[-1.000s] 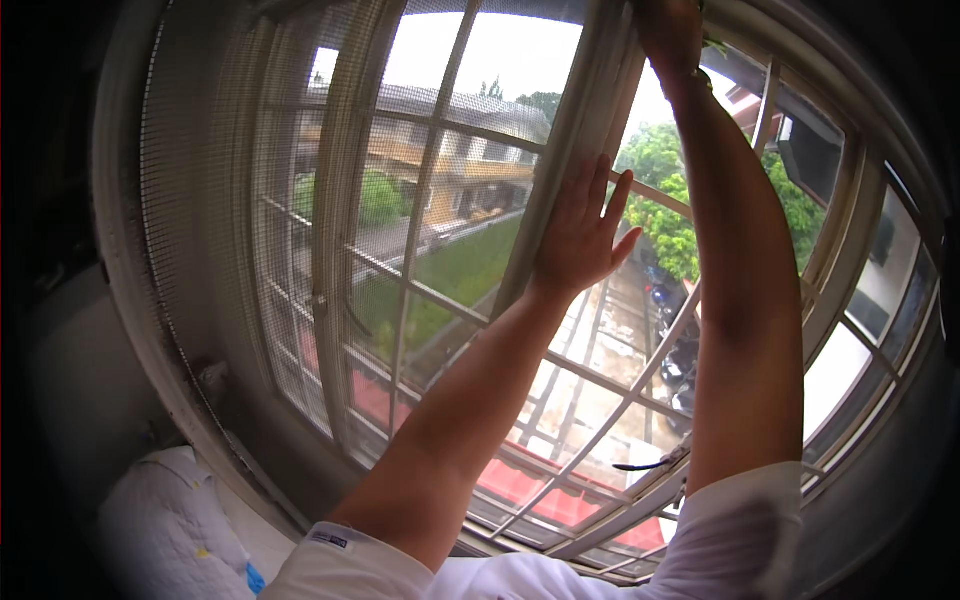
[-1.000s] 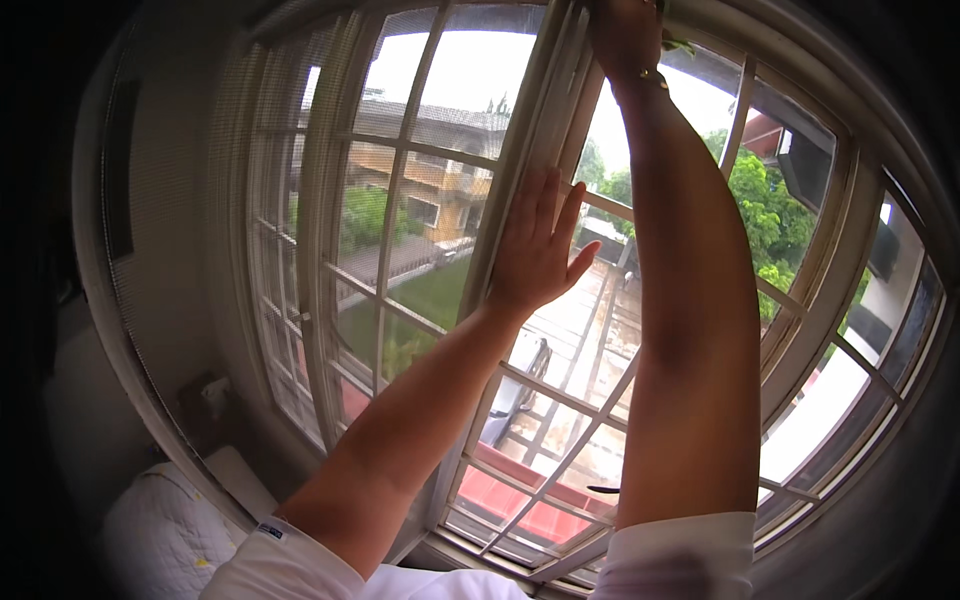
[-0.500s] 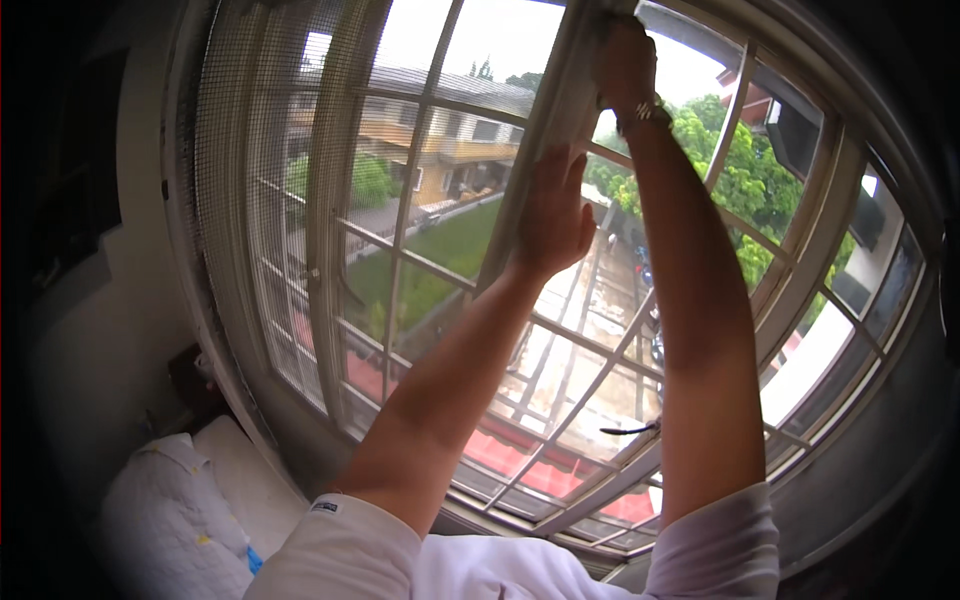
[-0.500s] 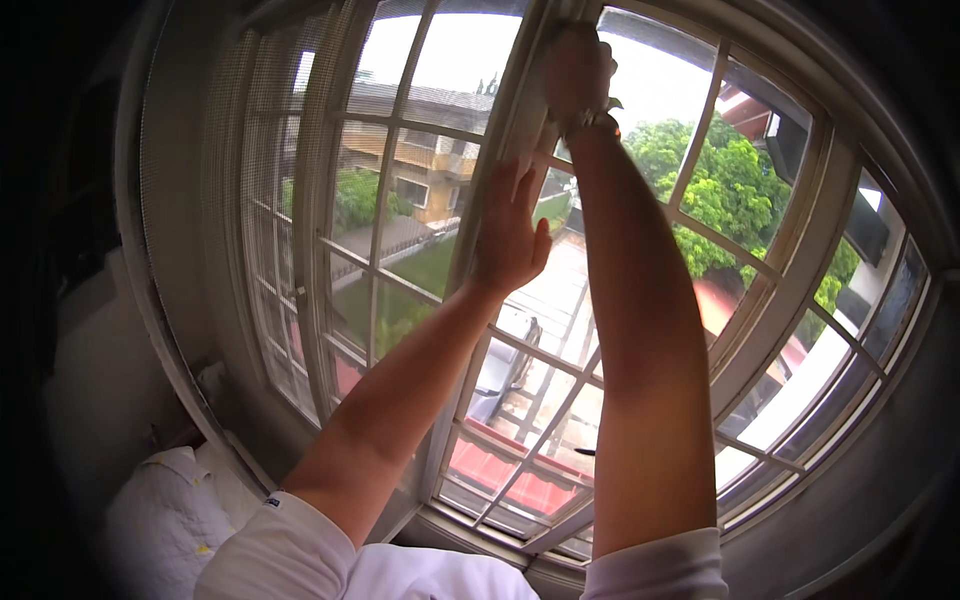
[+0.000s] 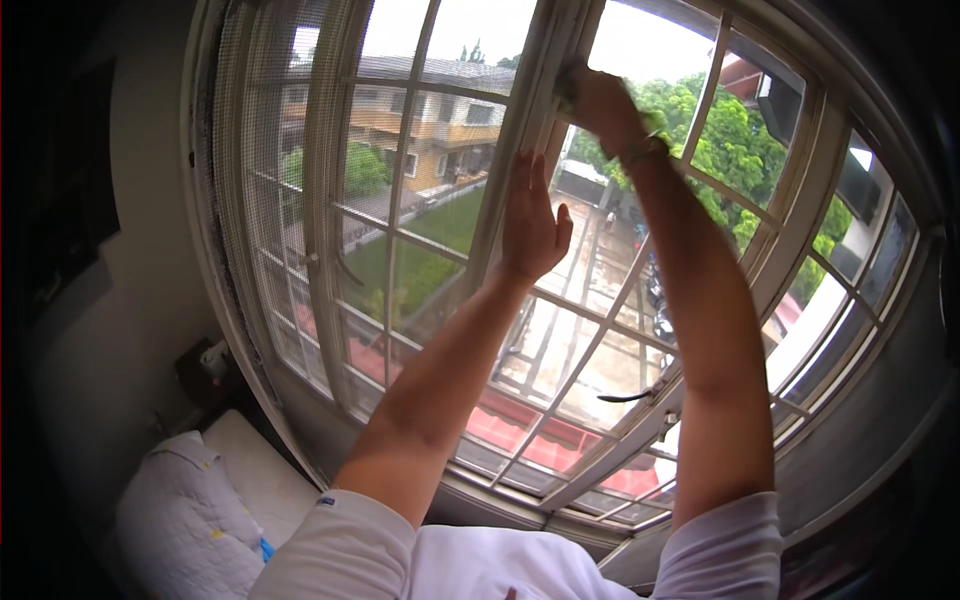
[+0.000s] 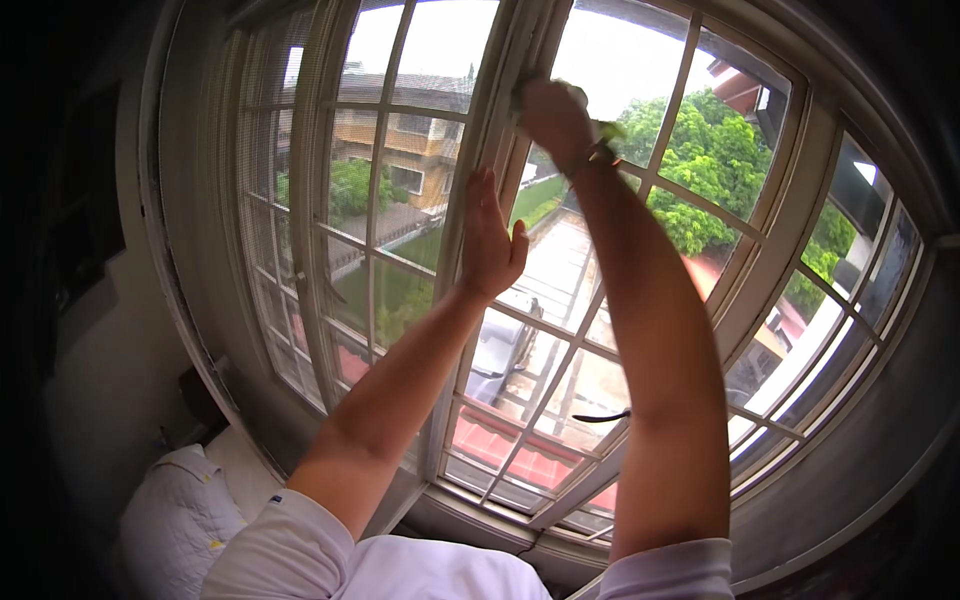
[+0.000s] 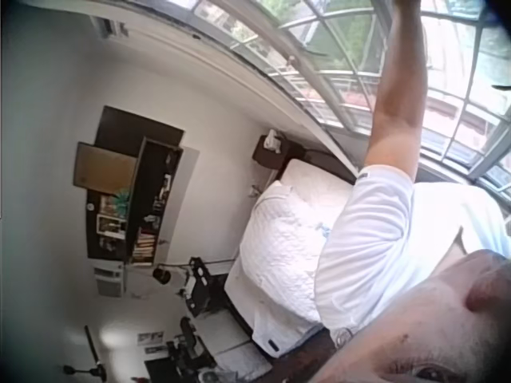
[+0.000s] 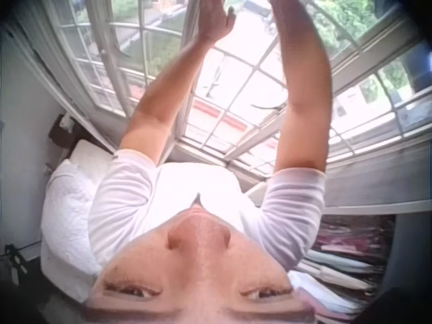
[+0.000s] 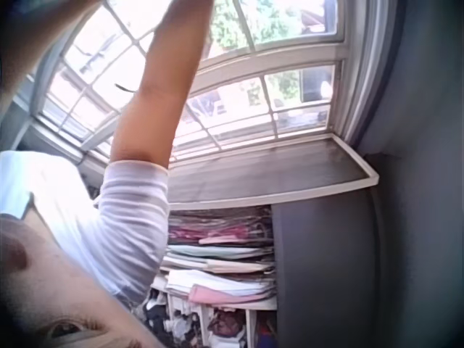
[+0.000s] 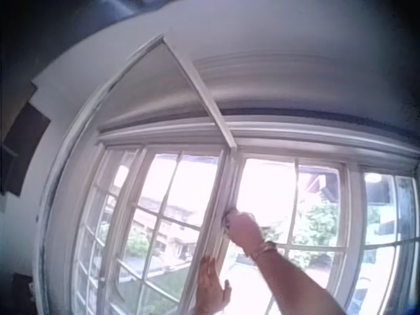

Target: The person wipes the white frame, handle, and ledge of a multi-pane window with a green cloth.

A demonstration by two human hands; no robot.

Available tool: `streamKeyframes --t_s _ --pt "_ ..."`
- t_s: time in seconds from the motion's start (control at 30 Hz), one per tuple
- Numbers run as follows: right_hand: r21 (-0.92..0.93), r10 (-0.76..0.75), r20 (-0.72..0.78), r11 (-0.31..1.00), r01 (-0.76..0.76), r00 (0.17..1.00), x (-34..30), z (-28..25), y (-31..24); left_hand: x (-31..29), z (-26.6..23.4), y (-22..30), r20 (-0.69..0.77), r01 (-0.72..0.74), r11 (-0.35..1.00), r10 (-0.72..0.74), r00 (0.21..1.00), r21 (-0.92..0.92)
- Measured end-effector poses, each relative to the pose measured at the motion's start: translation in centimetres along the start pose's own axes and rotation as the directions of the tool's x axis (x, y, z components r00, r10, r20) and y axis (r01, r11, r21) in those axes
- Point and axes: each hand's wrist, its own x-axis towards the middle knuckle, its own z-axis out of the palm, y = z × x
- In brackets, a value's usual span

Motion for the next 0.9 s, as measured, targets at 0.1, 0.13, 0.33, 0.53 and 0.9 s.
streamKeyframes --t_s 0.1,0.13,0.33,0.53,0.9 --pt "-0.151 -0.238 -0.194 0.966 0.211 0.952 -5.0 2.9 -3.6 -1.2 -0.9 -0.8 0.009 0.050 0.998 -0.050 0.999 0.039" --pt "-0.157 -0.282 -0.275 0.956 0.246 0.919 -6.5 3.7 -3.7 -1.2 -0.9 -0.7 0.010 0.047 0.998 -0.048 0.999 0.036" --pt "0.095 -0.181 -0.285 0.972 0.215 0.941 -9.5 1.6 -3.1 -1.7 -0.5 -1.5 0.052 0.016 0.998 -0.019 0.998 0.063" --pt "0.115 -0.031 -0.402 0.990 0.084 0.915 -3.8 -2.3 -2.5 -0.8 0.0 -1.1 0.036 0.043 0.997 -0.046 0.998 0.060" --pt "-0.351 -0.170 -0.303 0.935 0.056 0.938 -4.0 3.1 0.7 -0.3 1.2 -2.4 0.178 -0.186 0.885 0.119 0.977 0.428"
